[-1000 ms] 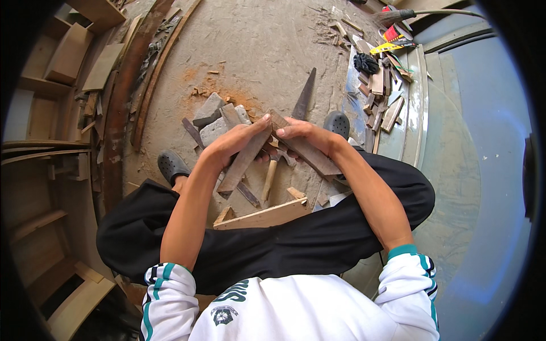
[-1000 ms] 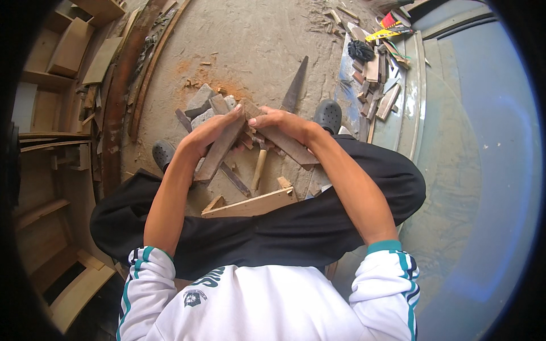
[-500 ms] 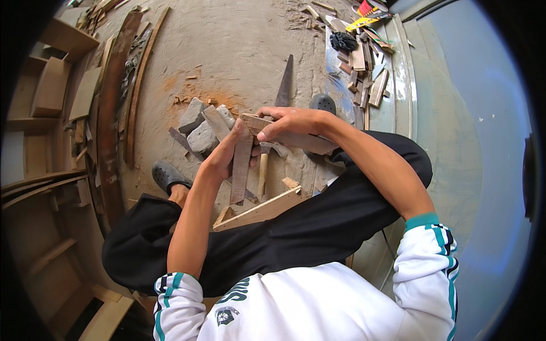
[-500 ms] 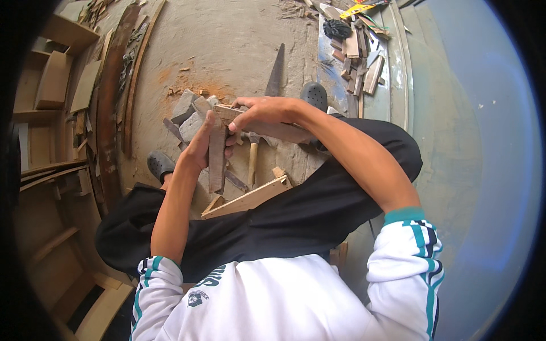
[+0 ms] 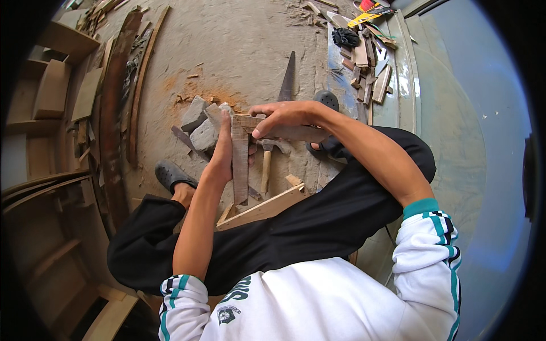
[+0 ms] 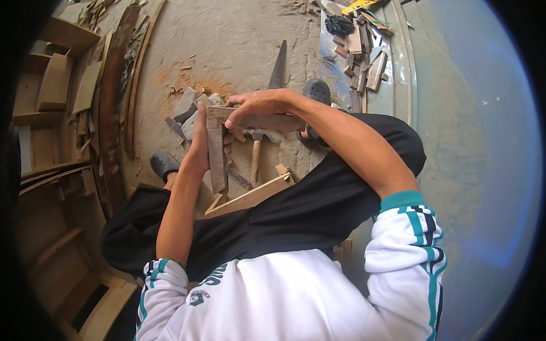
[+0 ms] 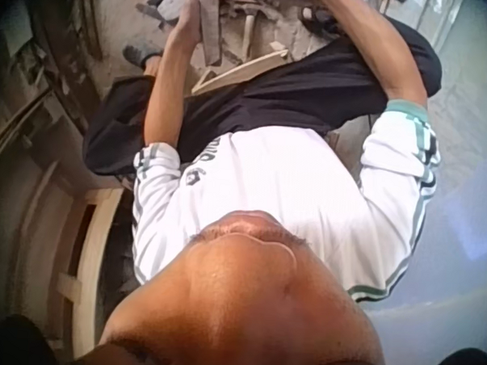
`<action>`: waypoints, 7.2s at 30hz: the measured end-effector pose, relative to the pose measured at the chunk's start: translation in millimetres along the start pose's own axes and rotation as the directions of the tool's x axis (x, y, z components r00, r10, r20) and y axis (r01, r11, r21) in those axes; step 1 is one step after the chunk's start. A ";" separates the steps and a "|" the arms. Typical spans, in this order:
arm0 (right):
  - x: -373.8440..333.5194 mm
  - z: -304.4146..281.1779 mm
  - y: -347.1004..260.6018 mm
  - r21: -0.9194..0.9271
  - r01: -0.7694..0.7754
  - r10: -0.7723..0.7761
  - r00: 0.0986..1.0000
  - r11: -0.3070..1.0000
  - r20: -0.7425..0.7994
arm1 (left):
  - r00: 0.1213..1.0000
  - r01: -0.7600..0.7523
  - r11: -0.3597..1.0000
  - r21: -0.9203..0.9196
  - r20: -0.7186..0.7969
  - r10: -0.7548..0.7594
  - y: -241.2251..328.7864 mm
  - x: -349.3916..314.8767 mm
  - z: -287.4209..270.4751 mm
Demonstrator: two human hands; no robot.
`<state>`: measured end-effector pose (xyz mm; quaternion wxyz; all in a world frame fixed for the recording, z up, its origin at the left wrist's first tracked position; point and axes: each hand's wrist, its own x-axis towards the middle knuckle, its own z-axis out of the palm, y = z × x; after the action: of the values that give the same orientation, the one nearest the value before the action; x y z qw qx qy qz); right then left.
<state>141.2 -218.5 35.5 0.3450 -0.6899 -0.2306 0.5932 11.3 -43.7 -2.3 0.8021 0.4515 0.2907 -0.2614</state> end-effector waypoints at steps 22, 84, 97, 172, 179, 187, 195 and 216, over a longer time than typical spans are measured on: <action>-42.9 13.3 -43.3 -0.148 0.362 -0.382 0.913 0.920 -0.142 | 0.934 -0.352 0.920 0.173 0.119 0.336 29.3 -37.8 -1.6; -61.9 35.2 -31.7 -0.947 0.259 -0.949 0.200 -0.189 0.244 | -0.117 -0.681 -0.491 0.543 0.581 0.805 24.5 -82.4 -27.1; -14.9 -18.6 27.1 -0.939 0.114 -0.918 0.276 0.324 -0.284 | 0.378 -0.410 0.493 0.767 -0.348 0.858 -26.7 37.2 -144.1; -111.9 -8.5 -36.8 -0.954 0.076 -0.929 0.215 -0.290 0.300 | 0.407 -0.766 -0.004 0.643 0.490 0.771 84.8 -120.2 69.2; -107.8 -9.9 -38.9 -0.951 0.088 -0.929 0.203 -0.296 0.308 | 0.370 -0.752 -0.039 0.658 0.470 0.801 78.6 -118.6 69.0; -106.2 -10.7 -38.6 -0.953 0.097 -0.931 0.207 -0.286 0.300 | 0.287 -0.753 -0.085 0.652 0.442 0.850 71.8 -113.3 71.1; -104.4 -10.2 -38.1 -0.951 0.107 -0.928 0.212 -0.291 0.307 | 0.300 -0.727 -0.114 0.677 0.463 0.834 68.2 -114.7 71.7; -106.2 -12.1 -36.7 -0.957 0.096 -0.926 0.244 -0.273 0.288 | 0.322 -0.706 -0.082 0.704 0.422 0.848 58.3 -125.9 80.0</action>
<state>136.2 -274.2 133.7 0.1327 -0.6379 -0.7139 -0.2566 -18.0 -67.4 153.3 0.4620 0.8578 -0.1217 0.1894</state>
